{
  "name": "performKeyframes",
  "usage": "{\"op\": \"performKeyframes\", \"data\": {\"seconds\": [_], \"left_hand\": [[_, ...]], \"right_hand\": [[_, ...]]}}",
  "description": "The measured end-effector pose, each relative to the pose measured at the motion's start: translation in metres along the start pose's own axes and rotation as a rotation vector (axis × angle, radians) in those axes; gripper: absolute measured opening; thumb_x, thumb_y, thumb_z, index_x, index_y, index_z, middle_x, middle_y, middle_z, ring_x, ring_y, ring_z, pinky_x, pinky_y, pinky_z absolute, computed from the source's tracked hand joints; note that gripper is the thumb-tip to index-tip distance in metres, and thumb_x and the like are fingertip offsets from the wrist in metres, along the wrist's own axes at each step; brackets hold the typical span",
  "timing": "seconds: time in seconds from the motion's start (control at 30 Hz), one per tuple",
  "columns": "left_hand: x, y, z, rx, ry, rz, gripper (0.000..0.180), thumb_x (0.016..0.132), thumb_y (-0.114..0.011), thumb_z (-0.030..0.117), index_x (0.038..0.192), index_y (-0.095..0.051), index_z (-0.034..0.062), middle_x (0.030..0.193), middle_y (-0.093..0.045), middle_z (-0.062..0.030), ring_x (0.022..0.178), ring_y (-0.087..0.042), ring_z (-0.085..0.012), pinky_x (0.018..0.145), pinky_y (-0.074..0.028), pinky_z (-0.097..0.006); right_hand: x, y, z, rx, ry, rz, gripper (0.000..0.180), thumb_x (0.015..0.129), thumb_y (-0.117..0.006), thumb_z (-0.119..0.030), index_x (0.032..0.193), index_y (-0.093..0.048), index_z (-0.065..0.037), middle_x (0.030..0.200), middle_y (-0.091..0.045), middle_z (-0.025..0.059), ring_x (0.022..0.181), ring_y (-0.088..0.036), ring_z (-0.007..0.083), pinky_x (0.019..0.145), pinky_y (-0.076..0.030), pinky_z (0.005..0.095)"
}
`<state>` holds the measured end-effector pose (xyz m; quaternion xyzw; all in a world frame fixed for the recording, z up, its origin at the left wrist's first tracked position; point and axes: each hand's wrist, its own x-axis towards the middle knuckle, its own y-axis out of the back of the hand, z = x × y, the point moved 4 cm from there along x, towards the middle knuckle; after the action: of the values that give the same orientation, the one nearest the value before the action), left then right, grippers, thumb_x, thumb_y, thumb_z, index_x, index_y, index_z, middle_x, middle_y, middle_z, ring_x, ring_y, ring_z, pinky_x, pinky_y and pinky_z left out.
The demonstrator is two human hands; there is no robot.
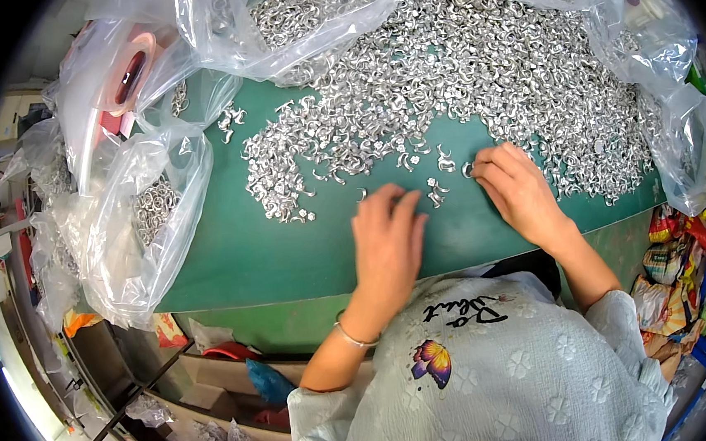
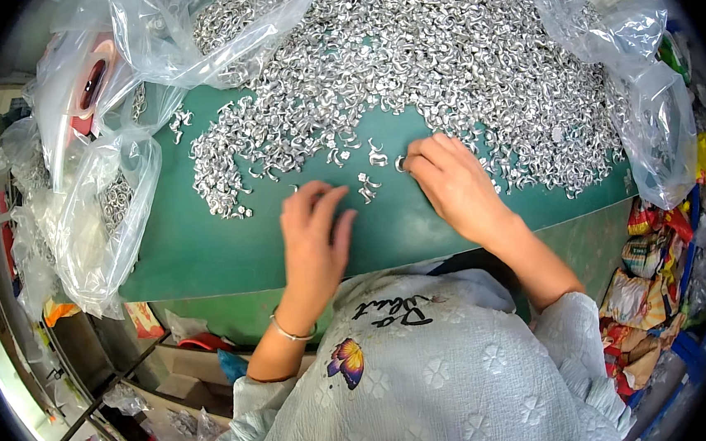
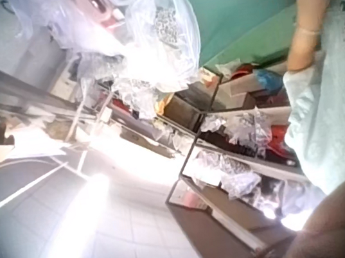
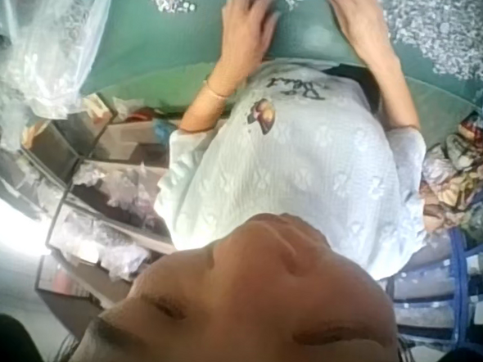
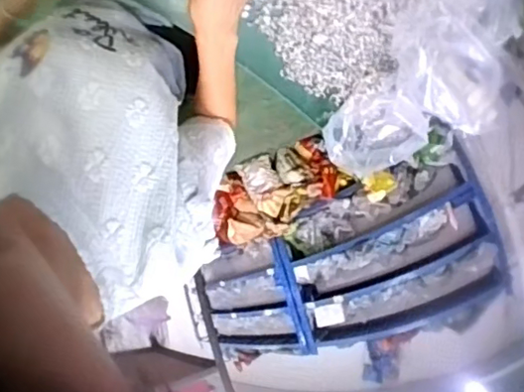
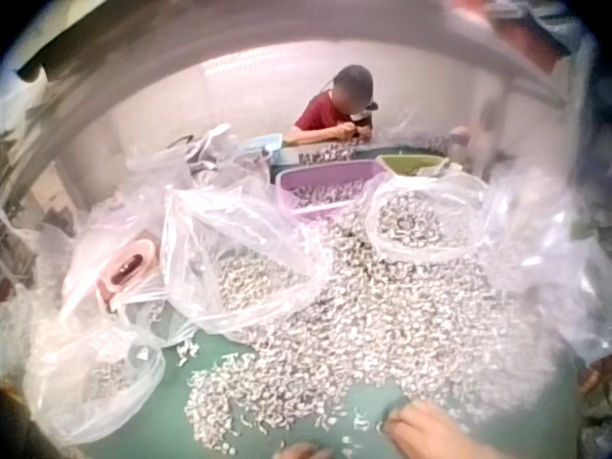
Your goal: The person sorts small, silver-colored metal components on a green table by hand, picking individual pieces from a large central pile and arranging them into smaller groups.
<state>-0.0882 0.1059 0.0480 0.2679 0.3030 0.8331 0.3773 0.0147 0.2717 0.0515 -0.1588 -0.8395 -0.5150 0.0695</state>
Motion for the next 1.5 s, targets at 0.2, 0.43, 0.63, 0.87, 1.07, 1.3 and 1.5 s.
{"op": "performKeyframes", "data": {"seconds": [0.2, 0.43, 0.63, 0.87, 1.07, 1.3, 1.5], "left_hand": [[0.003, -0.016, -0.002, 0.111, 0.04, 0.076, 0.035, 0.079, -0.069, 0.003, 0.113, -0.059, 0.0046, 0.107, -0.053, -0.0121, 0.096, -0.051, -0.0295, 0.081, -0.038, -0.039], [0.015, -0.031, 0.016, 0.163, -0.073, -0.056, 0.028, 0.08, -0.065, 0.001, 0.107, -0.06, 0.0064, 0.112, -0.052, -0.0095, 0.101, -0.05, -0.029, 0.083, -0.037, -0.04], [0.014, -0.019, 0.002, 0.16, -0.014, 0.099, 0.026, 0.079, -0.065, 0.002, 0.104, -0.061, 0.0064, 0.111, -0.054, -0.0098, 0.098, -0.051, -0.028, 0.083, -0.038, -0.039], [0.004, -0.049, 0.04, 0.059, -0.241, -0.132, 0.028, 0.077, -0.068, 0.004, 0.104, -0.062, 0.0042, 0.115, -0.055, -0.0094, 0.106, -0.052, -0.029, 0.085, -0.039, -0.04], [0.001, -0.045, 0.032, 0.005, -0.268, -0.127, 0.024, 0.075, -0.065, -0.001, 0.098, -0.062, 0.0029, 0.108, -0.058, -0.0087, 0.103, -0.054, -0.0282, 0.085, -0.039, -0.039], [-0.018, -0.029, 0.019, -0.14, -0.026, -0.015, 0.03, 0.073, -0.066, -0.005, 0.102, -0.062, 0.0003, 0.111, -0.056, -0.0118, 0.101, -0.055, -0.0299, 0.086, -0.042, -0.039], [-0.019, -0.035, 0.029, -0.026, -0.044, -0.076, 0.036, 0.073, -0.068, -0.004, 0.109, -0.062, -0.0018, 0.119, -0.053, -0.0143, 0.104, -0.052, -0.0333, 0.087, -0.045, -0.04]], "right_hand": [[-0.012, 0.007, -0.001, 0.027, 0.014, 0.002, 0.019, 0.073, -0.065, 0.001, 0.091, -0.06, -0.003, 0.098, -0.058, 0.0073, 0.087, -0.055, 0.0256, 0.075, -0.044, 0.0362], [-0.016, -0.007, -0.01, 0.173, -0.012, 0.012, 0.018, 0.074, -0.067, 0.001, 0.091, -0.062, -0.001, 0.093, -0.058, 0.0094, 0.085, -0.055, 0.0277, 0.074, -0.046, 0.0374], [-0.004, 0.001, 0.004, 0.13, -0.078, 0.143, 0.019, 0.077, -0.067, -0.001, 0.095, -0.063, -0.003, 0.095, -0.057, 0.0094, 0.085, -0.054, 0.028, 0.074, -0.045, 0.0381], [0.008, -0.002, 0.019, -0.117, -0.095, 0.08, 0.013, 0.076, -0.067, -0.005, 0.089, -0.062, -0.006, 0.097, -0.056, 0.0062, 0.09, -0.051, 0.0268, 0.076, -0.039, 0.0376], [0.009, 0.012, 0.01, -0.139, -0.067, 0.194, 0.018, 0.075, -0.069, -0.007, 0.092, -0.063, -0.008, 0.098, -0.057, 0.0042, 0.092, -0.052, 0.0239, 0.077, -0.039, 0.0367], [-0.007, -0.015, -0.013, -0.045, 0.101, -0.06, 0.024, 0.076, -0.061, -0.009, 0.1, -0.064, -0.003, 0.098, -0.056, 0.0062, 0.091, -0.05, 0.0225, 0.077, -0.039, 0.0338], [0.007, -0.006, 0.005, 0.208, -0.023, -0.053, 0.027, 0.083, -0.061, -0.004, 0.11, -0.061, -0.001, 0.114, -0.057, 0.0116, 0.106, -0.054, 0.0302, 0.09, -0.042, 0.0396]]}}
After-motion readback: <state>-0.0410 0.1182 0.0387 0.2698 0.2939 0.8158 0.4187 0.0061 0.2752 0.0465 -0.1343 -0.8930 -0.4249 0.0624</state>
